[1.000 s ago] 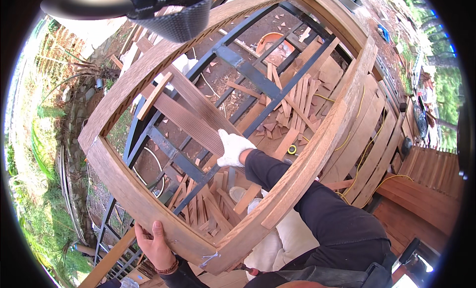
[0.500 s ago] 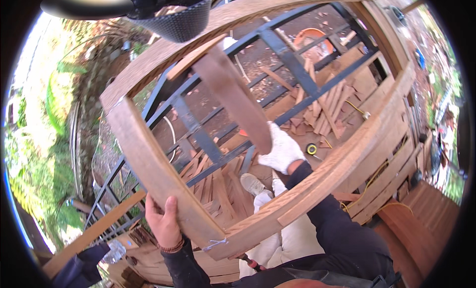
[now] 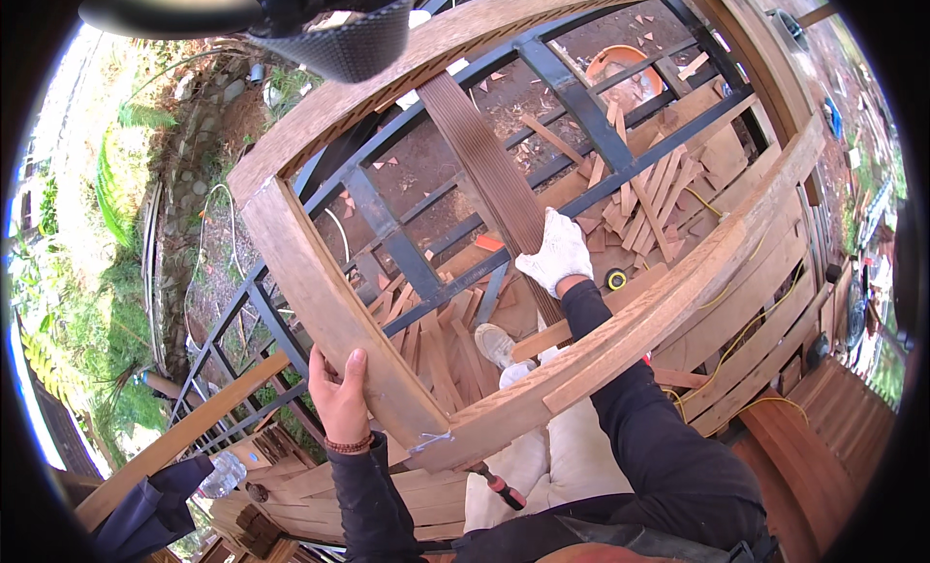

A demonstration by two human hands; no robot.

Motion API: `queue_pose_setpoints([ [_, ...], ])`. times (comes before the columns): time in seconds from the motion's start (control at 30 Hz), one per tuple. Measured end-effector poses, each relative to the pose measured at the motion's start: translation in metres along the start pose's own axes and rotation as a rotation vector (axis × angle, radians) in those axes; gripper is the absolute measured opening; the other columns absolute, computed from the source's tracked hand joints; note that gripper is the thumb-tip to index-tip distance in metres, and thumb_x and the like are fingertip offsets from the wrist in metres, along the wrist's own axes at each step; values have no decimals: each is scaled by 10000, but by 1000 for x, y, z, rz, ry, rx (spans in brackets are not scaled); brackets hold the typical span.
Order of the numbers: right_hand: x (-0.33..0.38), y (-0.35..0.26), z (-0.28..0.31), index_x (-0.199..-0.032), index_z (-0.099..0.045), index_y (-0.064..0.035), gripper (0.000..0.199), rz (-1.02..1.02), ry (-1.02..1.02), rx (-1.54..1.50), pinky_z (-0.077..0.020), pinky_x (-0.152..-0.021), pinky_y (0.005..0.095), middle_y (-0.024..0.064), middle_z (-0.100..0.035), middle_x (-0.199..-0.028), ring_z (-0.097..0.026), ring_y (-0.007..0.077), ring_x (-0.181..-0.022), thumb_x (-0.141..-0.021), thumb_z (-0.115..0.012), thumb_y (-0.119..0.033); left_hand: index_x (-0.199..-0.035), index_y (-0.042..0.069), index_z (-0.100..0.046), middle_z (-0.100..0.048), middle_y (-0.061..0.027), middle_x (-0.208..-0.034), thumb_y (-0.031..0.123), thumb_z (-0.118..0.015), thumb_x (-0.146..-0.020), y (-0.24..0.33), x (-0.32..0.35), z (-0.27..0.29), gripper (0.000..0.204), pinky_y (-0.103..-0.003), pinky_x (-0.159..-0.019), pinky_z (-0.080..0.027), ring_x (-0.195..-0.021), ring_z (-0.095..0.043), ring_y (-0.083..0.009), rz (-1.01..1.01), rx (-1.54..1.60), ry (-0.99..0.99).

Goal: The person assembles a wooden slatted frame by hand, applying wood glue to joints and fitting pieces together. They repeatedly adjust and press the slats into place on a metal frame structure.

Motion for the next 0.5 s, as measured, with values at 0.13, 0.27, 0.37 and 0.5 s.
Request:
queue_pose_setpoints([
  [0.13, 8, 11, -6, -1492, -451, 53, 951, 138, 73, -97, -434, -1133, 454, 229, -591, -1351, -535, 368, -1310, -785, -783, -489, -1422, -57, -517, -660, -126, -1289, 118, -675, -1010, -18, -3, -1, 475, -326, -1021, -486, -1146, -633, -185, 18, -36, -2],
  [0.27, 76, 38, 18, -1425, -543, 21, 772, 343, 342, 128, -358, -1137, 536, 221, -582, -1383, -529, 381, -1306, -841, -709, -454, -1415, -71, -509, -669, -131, -1269, 96, -689, -996, -39, -10, -1, 486, -324, -1003, -503, -1116, -649, -181, 11, 30, 8],
  [0.37, 153, 72, 17, -1449, -512, 17, 710, 250, 392, 247, -344, -1199, 557, 268, -490, -1489, -435, 479, -1413, -942, -658, -457, -1416, -71, -506, -667, -133, -1273, 108, -694, -996, -60, -18, -1, 493, -329, -1007, -503, -1122, -648, -186, 23, 39, -9],
  [0.5, 230, 127, -6, -1498, -433, 28, 847, -202, 244, -117, -394, -1176, 481, 308, -503, -1440, -468, 455, -1389, -810, -809, -291, -1411, -64, -511, -661, -135, -1282, 120, -704, -993, -99, -31, -5, 496, -330, -1007, -503, -1136, -642, -191, 62, 48, -14],
])
Point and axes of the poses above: each hand's wrist, its own x-axis away from the middle knuckle, its own z-axis out of the back of the hand, y = z × x, the point moved 7 cm from there along -x, towards the middle knuckle
